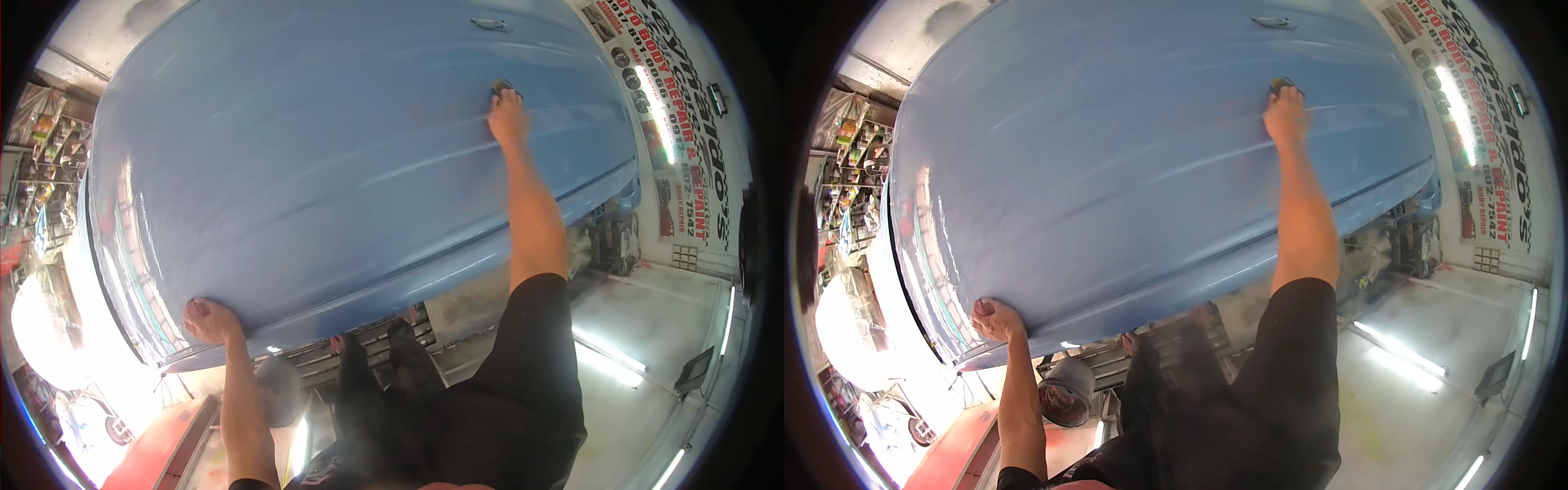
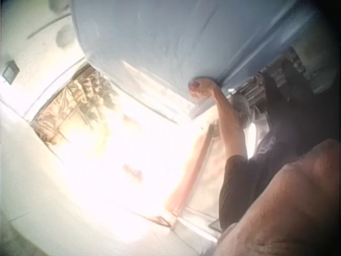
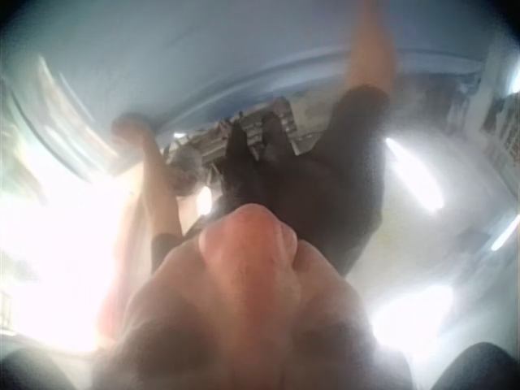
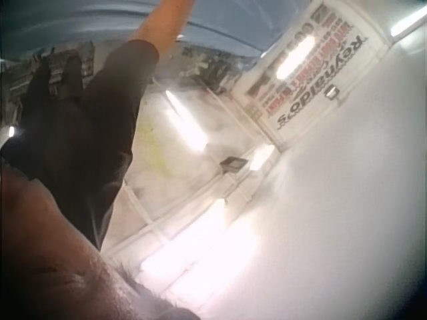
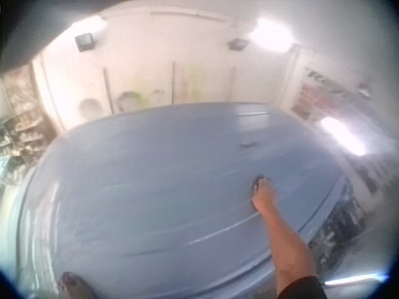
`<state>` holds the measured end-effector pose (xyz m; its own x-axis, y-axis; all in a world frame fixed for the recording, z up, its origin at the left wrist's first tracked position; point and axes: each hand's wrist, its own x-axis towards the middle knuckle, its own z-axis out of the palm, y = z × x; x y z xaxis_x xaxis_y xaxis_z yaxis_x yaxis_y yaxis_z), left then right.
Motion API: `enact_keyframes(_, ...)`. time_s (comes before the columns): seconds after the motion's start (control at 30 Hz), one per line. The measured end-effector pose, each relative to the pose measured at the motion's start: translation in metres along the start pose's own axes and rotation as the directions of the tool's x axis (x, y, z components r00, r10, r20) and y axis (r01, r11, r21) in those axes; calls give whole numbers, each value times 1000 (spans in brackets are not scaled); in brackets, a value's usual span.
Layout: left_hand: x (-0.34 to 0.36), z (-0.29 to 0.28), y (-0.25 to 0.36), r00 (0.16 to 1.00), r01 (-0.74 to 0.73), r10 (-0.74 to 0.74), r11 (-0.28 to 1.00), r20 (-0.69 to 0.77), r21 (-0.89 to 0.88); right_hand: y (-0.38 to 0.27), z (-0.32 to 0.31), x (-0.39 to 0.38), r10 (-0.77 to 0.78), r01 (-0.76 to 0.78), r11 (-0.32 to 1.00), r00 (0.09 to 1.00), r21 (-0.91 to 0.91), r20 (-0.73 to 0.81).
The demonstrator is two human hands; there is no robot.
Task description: The person sands the blue roof of a vehicle using a sanding block, periodically rinsing the block in a bucket of water.
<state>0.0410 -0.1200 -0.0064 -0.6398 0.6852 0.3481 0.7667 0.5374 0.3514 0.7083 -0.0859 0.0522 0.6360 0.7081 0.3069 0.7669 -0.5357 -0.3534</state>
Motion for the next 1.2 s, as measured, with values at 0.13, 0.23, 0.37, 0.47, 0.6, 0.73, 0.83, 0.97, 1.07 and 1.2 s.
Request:
enact_keyframes(0.13, 0, -3, -2, 997, 73, -74, 996, 20, 48, -67, 61, -57, -537, 533, 843, 840, -75, -70)
enact_keyframes(0.23, 15, 1, -27, 999, 54, -54, 999, 8, -7, -82, 29, -53, -484, 469, 874, 864, 128, 138)
enact_keyframes(0.37, -6, 5, 5, 994, 88, -86, 996, 62, -26, 17, -4, 12, -15, 13, 998, 999, -59, -36)
enact_keyframes(0.47, 2, 4, -5, 992, 96, -96, 995, 83, 11, -53, 52, -13, -240, 237, 967, 970, -94, -26)
enact_keyframes(0.6, 14, -8, -17, 993, 108, -108, 994, 51, 7, -87, 39, -24, -601, 563, 795, 782, 226, 167)
enact_keyframes(0.73, -1, 7, -3, 995, 53, -50, 998, 83, -34, 30, -10, 48, -217, 220, 960, 976, -174, 36)
enact_keyframes(0.83, -2, -4, -5, 996, 74, -73, 997, 55, -6, -32, 36, 16, -314, 311, 922, 949, -231, 27)
enact_keyframes(0.97, 3, 0, -11, 998, 57, -56, 998, 32, -27, -42, 30, 12, -490, 491, 871, 868, 7, 82)
enact_keyframes(1.07, 1, 8, -22, 999, 49, -47, 996, 20, -78, -36, 3, 37, -382, 401, 911, 908, -96, 170)
enact_keyframes(1.2, -4, 10, -13, 1000, 23, -23, 997, 6, -71, -88, 56, -16, -584, 584, 811, 812, 26, -2)
